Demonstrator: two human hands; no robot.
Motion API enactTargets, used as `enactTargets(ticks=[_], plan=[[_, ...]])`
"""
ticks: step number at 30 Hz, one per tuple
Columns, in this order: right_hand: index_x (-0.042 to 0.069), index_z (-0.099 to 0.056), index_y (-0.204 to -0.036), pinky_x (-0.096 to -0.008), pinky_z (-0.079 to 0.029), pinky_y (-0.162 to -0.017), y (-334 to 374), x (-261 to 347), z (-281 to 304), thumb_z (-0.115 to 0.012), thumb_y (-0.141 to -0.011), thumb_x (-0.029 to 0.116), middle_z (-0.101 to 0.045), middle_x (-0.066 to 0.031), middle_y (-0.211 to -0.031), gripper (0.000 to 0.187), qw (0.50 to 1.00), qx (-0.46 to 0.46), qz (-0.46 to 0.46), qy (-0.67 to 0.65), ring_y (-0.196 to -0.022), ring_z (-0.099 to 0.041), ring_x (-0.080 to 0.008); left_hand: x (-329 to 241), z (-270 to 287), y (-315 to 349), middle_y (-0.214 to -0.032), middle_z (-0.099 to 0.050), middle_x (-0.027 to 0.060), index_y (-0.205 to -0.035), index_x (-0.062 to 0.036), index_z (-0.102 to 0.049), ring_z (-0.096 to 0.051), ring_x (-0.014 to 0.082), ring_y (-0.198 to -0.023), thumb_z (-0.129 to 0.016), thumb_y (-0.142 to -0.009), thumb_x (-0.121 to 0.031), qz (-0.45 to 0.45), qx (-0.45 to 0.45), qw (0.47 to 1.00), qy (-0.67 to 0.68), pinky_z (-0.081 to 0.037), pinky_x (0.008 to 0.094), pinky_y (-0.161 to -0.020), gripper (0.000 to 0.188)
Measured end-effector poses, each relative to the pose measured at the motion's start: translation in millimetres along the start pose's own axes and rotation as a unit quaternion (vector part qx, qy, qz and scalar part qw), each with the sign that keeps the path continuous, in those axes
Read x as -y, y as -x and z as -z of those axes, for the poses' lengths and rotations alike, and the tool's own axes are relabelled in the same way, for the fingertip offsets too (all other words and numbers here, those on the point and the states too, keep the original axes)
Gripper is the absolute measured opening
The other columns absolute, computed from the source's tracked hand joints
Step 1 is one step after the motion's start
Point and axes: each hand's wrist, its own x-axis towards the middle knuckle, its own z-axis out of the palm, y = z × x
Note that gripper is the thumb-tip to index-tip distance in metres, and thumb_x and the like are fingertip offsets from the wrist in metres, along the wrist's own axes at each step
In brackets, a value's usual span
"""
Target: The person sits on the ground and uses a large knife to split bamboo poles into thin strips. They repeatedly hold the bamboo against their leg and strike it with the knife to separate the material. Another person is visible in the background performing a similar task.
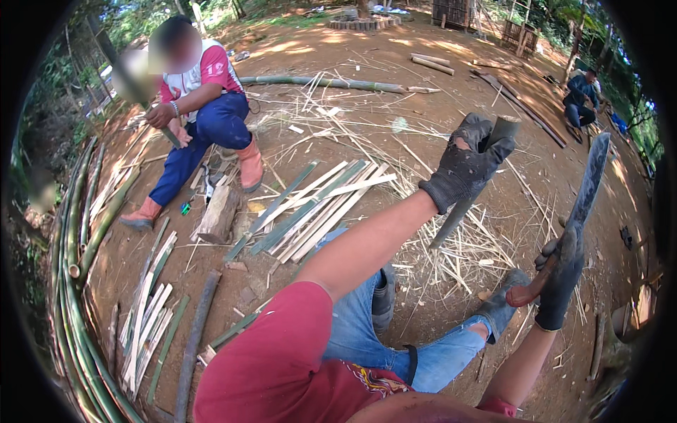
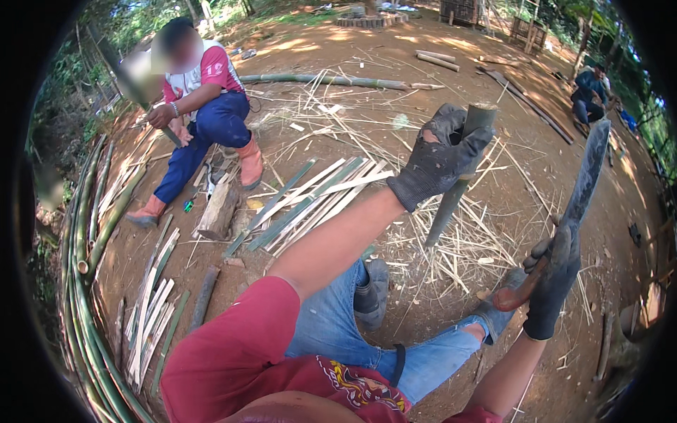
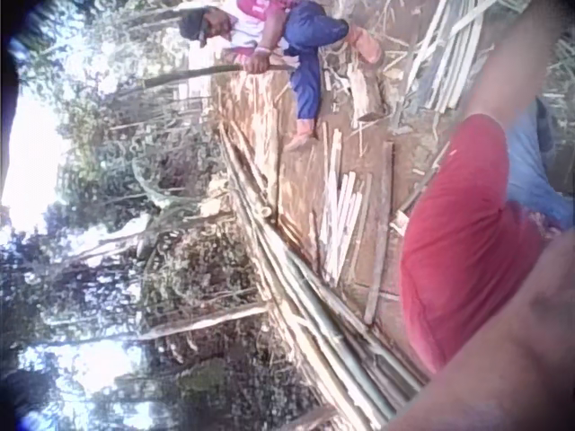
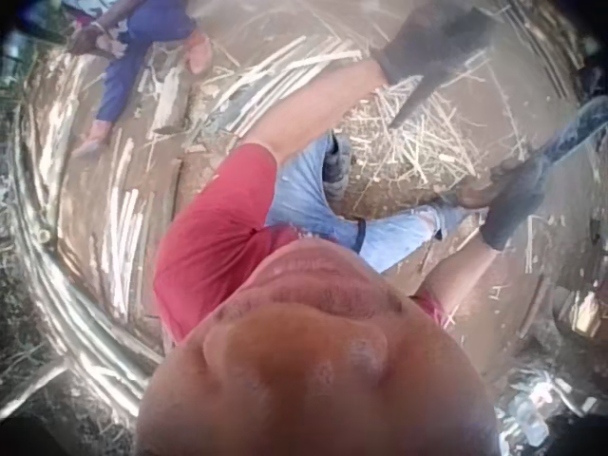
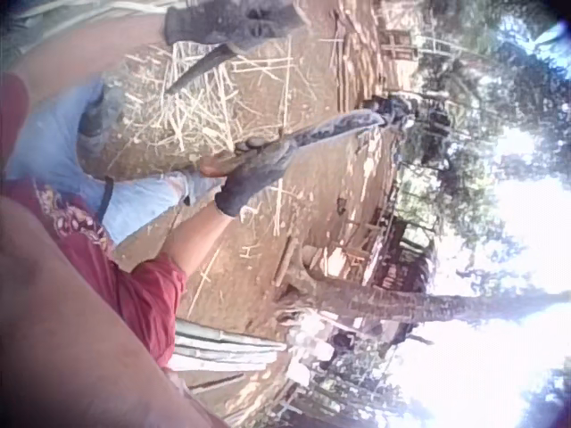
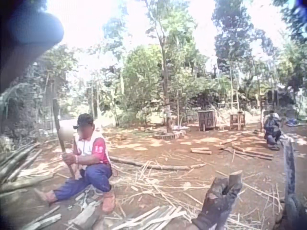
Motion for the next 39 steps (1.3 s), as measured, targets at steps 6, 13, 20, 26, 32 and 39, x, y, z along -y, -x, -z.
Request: enactTargets(ticks=[6, 13, 20, 26, 32, 39], plan=[[0.004, -0.052, -0.108, -0.0237, -0.046, -0.047, 53, -25, -22, -0.045, -0.103, 0.024, -0.055, -0.0036, -0.068, 0.023, 0.997, 0.030, -0.071, 0.003, -0.050, -0.054, -0.0103, -10, 26, 62, -0.095, -0.071, 0.0101, -0.116, -0.0095, -0.067, -0.071, 0.0209, -0.084, -0.068, -0.092, -0.030, 0.018, 0.003, 0.992, -0.123, -0.055, 0.0325, -0.076, 0.032], [0.002, -0.055, -0.111, -0.0367, -0.049, -0.050, 105, -44, -46, -0.054, -0.100, 0.022, -0.061, -0.0101, -0.073, 0.022, 0.992, 0.094, -0.070, 0.041, -0.058, -0.062, -0.0218, -39, 40, 125, -0.104, -0.069, 0.0103, -0.113, -0.0020, -0.069, -0.067, 0.0154, -0.087, -0.075, -0.089, -0.026, 0.110, -0.051, 0.979, -0.162, -0.054, 0.0298, -0.076, 0.034], [0.004, -0.059, -0.114, -0.0389, -0.053, -0.060, 138, -24, -81, -0.066, -0.090, 0.019, -0.067, -0.0153, -0.085, 0.029, 0.965, 0.117, 0.131, 0.197, -0.069, -0.067, -0.0335, -51, 54, 166, -0.102, -0.068, 0.0105, -0.112, 0.0009, -0.070, -0.065, 0.0161, -0.089, -0.077, -0.084, -0.014, 0.096, -0.086, 0.979, -0.160, -0.052, 0.0296, -0.078, 0.032], [0.006, -0.058, -0.119, -0.0391, -0.052, -0.059, 147, -39, -90, -0.066, -0.087, 0.022, -0.066, -0.0128, -0.086, 0.037, 0.930, 0.132, 0.175, 0.294, -0.072, -0.067, -0.0306, -56, 48, 179, -0.100, -0.065, 0.0109, -0.108, 0.0011, -0.071, -0.061, 0.0164, -0.085, -0.077, -0.083, -0.010, 0.074, -0.099, 0.979, -0.161, -0.050, 0.0313, -0.076, 0.028], [0.005, -0.058, -0.117, -0.0384, -0.051, -0.052, 147, -67, -78, -0.057, -0.092, 0.025, -0.061, -0.0097, -0.077, 0.033, 0.916, 0.133, 0.165, 0.341, -0.065, -0.066, -0.0241, -59, 45, 188, -0.103, -0.065, 0.0118, -0.106, 0.0022, -0.071, -0.063, 0.0191, -0.093, -0.077, -0.082, -0.011, 0.062, -0.046, 0.981, -0.178, -0.051, 0.0326, -0.081, 0.029], [0.012, -0.056, -0.108, -0.0414, -0.051, -0.052, 154, -75, -84, -0.063, -0.091, 0.027, -0.063, -0.0066, -0.077, 0.024, 0.896, 0.184, 0.104, 0.390, -0.067, -0.067, -0.0277, -58, 53, 197, -0.100, -0.065, 0.0128, -0.108, 0.0053, -0.068, -0.064, 0.0184, -0.088, -0.073, -0.087, -0.013, 0.041, -0.058, 0.981, -0.181, -0.051, 0.0302, -0.079, 0.028]])
